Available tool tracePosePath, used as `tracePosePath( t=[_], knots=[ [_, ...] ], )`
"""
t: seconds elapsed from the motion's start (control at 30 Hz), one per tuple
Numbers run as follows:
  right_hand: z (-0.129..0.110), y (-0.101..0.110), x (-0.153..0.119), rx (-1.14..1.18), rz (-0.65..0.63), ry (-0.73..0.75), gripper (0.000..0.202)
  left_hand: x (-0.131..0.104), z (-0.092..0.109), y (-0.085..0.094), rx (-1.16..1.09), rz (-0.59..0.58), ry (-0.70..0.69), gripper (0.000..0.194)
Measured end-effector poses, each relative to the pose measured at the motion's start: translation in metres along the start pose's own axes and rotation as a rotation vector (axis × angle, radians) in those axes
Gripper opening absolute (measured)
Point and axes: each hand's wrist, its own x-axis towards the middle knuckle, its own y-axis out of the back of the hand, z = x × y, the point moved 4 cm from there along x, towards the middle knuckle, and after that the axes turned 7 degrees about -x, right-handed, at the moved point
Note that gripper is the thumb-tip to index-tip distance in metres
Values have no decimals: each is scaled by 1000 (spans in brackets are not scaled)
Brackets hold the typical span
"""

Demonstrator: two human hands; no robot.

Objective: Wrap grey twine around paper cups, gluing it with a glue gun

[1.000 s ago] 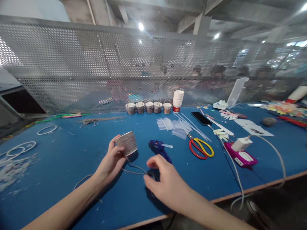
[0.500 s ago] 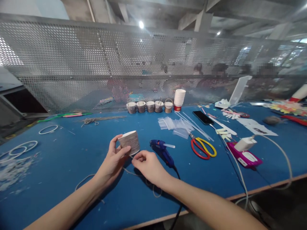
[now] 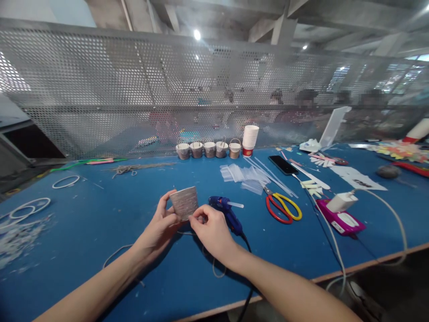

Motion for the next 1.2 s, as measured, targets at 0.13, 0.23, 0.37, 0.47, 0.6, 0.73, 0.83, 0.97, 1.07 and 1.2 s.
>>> tracePosePath(
  t=[0.13,0.23,0.37,0.47,0.6,0.73,0.83,0.97,1.07,1.2],
  knots=[
    [1,1,0,2,14,-5,19,2,-3,-1,16,-27,-51,79],
    [0,1,0,10,25,-3,20,3,-3,-2,-17,-23,-94,82],
    [-2,3,-1,16,31,10,19,3,-4,-1,-30,10,-83,84],
    [-2,3,-2,3,31,20,18,4,-4,1,-13,9,-75,84],
    [-3,3,-2,4,38,25,18,6,-4,3,-1,0,-77,84],
    [-2,2,-1,28,29,10,20,7,-5,5,35,6,-64,85],
    [-1,2,-1,36,17,-22,21,7,-5,5,57,-13,-55,83],
    [-2,1,-1,29,18,-37,21,6,-5,3,64,-34,-70,84],
    [-2,1,-2,38,17,-35,20,5,-5,2,44,-32,-94,86],
    [-4,2,-2,52,21,-22,21,5,-5,2,37,-20,-77,92]
  ],
)
